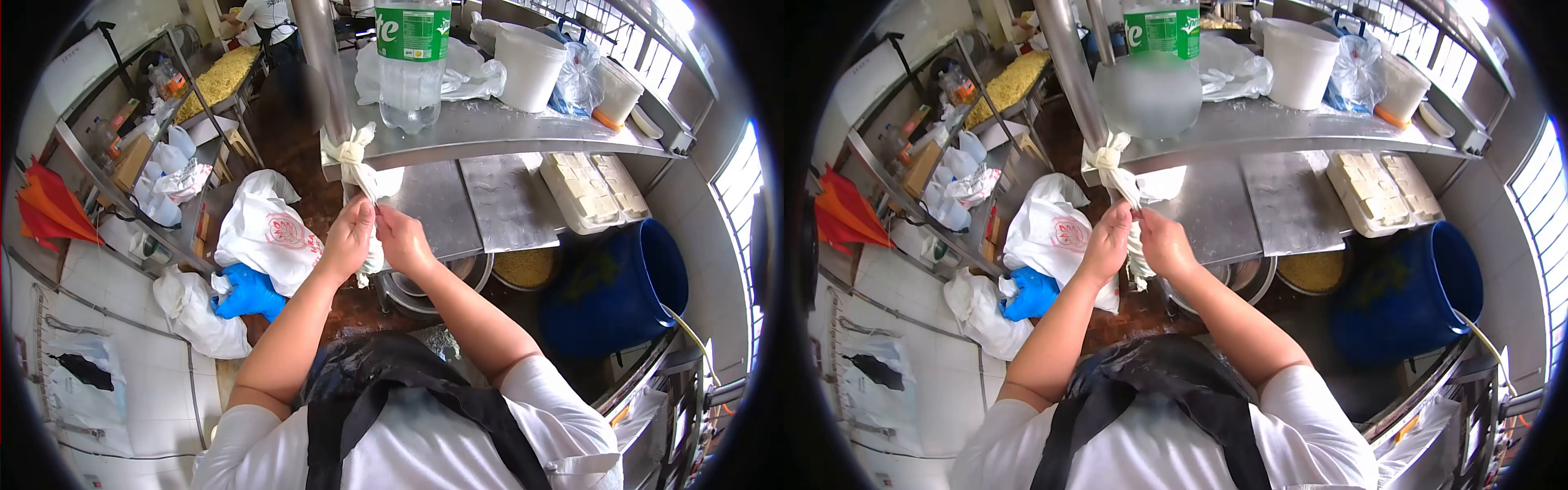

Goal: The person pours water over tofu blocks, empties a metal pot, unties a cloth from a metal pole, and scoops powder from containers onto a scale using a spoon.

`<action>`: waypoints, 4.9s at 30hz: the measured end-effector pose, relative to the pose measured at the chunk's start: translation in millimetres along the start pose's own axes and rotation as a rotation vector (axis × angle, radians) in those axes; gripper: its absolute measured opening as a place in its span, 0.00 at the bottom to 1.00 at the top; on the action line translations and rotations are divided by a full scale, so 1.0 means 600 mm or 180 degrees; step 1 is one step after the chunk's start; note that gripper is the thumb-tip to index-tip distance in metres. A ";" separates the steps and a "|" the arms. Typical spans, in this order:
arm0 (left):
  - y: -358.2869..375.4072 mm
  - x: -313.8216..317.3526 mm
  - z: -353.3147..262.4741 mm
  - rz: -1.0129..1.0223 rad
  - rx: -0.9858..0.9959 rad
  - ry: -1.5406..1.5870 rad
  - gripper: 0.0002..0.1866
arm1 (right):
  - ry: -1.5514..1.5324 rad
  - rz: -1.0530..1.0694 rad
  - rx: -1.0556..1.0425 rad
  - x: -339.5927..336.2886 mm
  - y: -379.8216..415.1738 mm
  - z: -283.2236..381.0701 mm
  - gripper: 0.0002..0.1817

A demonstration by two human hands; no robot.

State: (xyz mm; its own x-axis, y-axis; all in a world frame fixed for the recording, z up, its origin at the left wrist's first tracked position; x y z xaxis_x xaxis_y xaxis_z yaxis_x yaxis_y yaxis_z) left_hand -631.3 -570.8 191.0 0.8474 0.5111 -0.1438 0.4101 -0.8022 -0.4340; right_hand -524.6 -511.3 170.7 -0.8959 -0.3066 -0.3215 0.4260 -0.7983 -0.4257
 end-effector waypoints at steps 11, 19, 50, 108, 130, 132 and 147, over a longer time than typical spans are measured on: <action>-0.005 -0.038 0.062 -0.0437 -0.0650 0.0360 0.21 | -0.1021 0.0057 0.0466 -0.032 -0.013 -0.054 0.13; 0.025 -0.021 0.058 0.0125 -0.1197 0.1006 0.34 | -0.2214 -0.0281 0.1195 0.072 0.047 -0.084 0.12; 0.018 -0.005 0.027 -0.0090 -0.0533 0.0039 0.22 | -0.0230 -0.0734 -0.0722 0.006 0.040 0.043 0.21; 0.252 0.277 0.027 0.1824 -0.1378 0.0774 0.20 | -0.1493 -0.0916 0.2100 -0.300 0.379 -0.110 0.08; 0.264 0.502 -0.075 0.0959 -0.1260 0.0753 0.10 | 0.0352 0.0288 0.1715 -0.530 0.483 -0.261 0.27; 0.257 0.539 -0.082 0.1284 -0.0867 0.0559 0.11 | -0.1530 -0.0111 0.2066 -0.495 0.426 -0.229 0.27; 0.124 0.633 -0.043 0.2183 -0.0832 0.0500 0.11 | -0.2275 -0.1801 0.1998 -0.608 0.164 -0.209 0.15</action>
State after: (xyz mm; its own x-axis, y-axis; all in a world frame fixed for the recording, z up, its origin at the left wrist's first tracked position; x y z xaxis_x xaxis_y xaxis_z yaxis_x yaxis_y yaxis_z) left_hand -270.0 -444.1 127.2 0.9718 -0.1644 -0.1688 -0.1773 -0.9821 -0.0643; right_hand -140.1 -413.3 140.2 -0.8937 0.1186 0.4328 -0.0266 -0.9767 0.2128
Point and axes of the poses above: each hand's wrist, its own y-axis away from the middle knuckle, its own x-axis out of the palm, z = x × y, the point moved 10 cm from there along -y, towards the middle knuckle, and after that the axes turned 10 degrees about -z, right-handed, at the moved point
